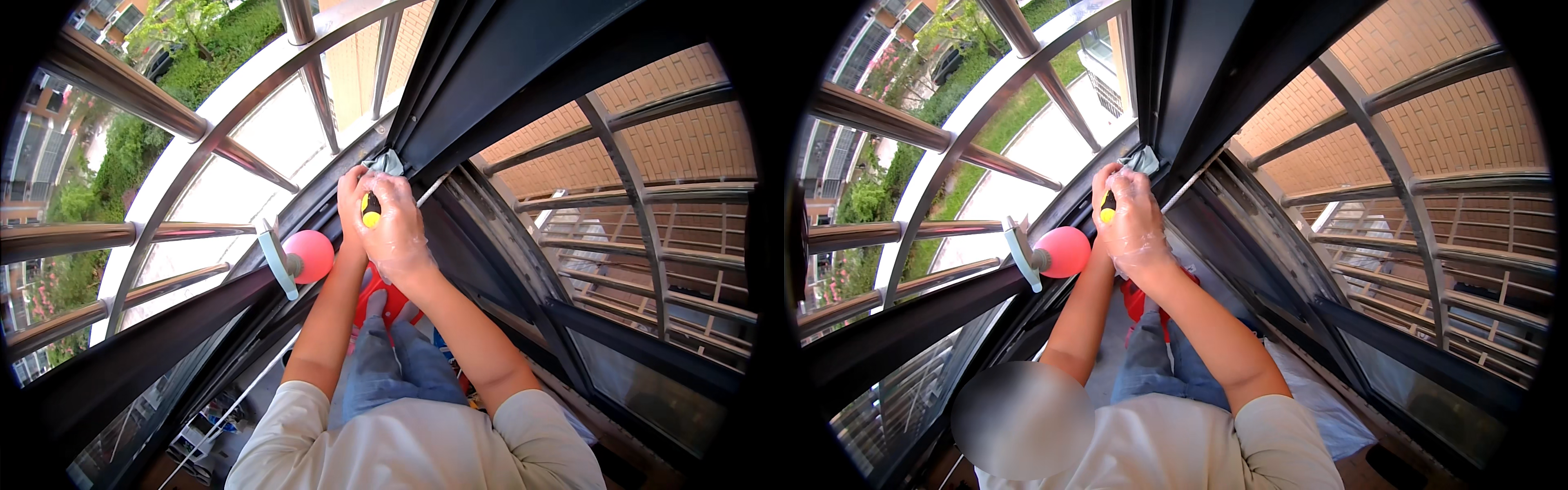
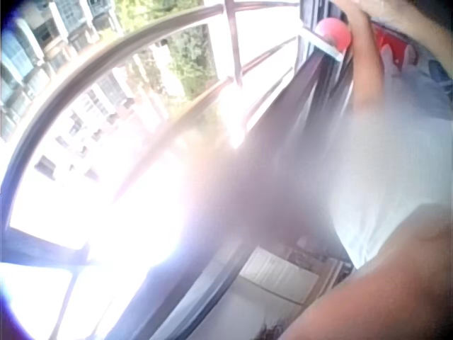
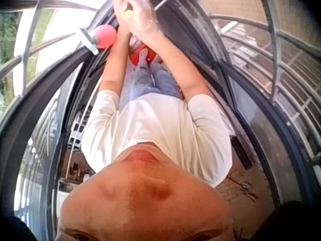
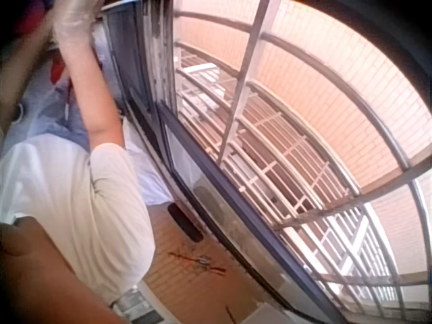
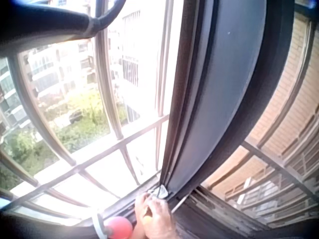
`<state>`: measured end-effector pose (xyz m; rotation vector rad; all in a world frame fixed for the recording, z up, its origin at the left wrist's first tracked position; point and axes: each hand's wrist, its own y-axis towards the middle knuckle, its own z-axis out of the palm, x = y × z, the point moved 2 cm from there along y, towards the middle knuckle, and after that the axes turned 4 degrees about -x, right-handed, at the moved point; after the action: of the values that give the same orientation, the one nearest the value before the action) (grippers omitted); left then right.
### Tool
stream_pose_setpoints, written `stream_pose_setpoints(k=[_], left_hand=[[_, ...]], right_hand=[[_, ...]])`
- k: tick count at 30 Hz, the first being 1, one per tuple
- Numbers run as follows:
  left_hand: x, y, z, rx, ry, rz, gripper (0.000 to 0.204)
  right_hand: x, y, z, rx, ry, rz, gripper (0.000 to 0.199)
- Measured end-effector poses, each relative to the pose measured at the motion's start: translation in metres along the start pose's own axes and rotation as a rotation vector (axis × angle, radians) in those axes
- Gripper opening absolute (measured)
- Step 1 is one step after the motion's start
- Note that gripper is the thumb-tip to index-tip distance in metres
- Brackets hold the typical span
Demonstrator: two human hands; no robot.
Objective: The person cleans the upper metal frame of a balcony window using a cloth and a screwdriver. They stand on a red plastic stool to reach the high frame, scraping debris from the tracks with the screwdriver and wiping the area with a cloth.
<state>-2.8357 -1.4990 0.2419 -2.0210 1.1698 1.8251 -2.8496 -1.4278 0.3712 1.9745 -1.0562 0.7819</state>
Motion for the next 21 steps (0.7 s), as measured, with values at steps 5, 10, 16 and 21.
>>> stream_pose_setpoints(k=[5, 10, 16, 21], left_hand=[[-0.004, 0.006, 0.011, -0.006, -0.259, -0.200, 0.030], [-0.018, 0.001, 0.001, -0.012, -0.204, -0.280, 0.027], [-0.011, 0.004, 0.000, 0.013, -0.101, -0.103, 0.026], [-0.011, 0.006, 0.001, 0.022, -0.054, -0.022, 0.025]], right_hand=[[-0.017, 0.015, 0.008, 0.063, -0.042, 0.051, 0.028], [-0.010, 0.001, 0.009, 0.046, -0.118, -0.064, 0.035], [-0.004, 0.005, 0.012, 0.142, -0.090, 0.054, 0.037], [-0.012, 0.003, 0.026, 0.033, -0.136, 0.084, 0.037]])
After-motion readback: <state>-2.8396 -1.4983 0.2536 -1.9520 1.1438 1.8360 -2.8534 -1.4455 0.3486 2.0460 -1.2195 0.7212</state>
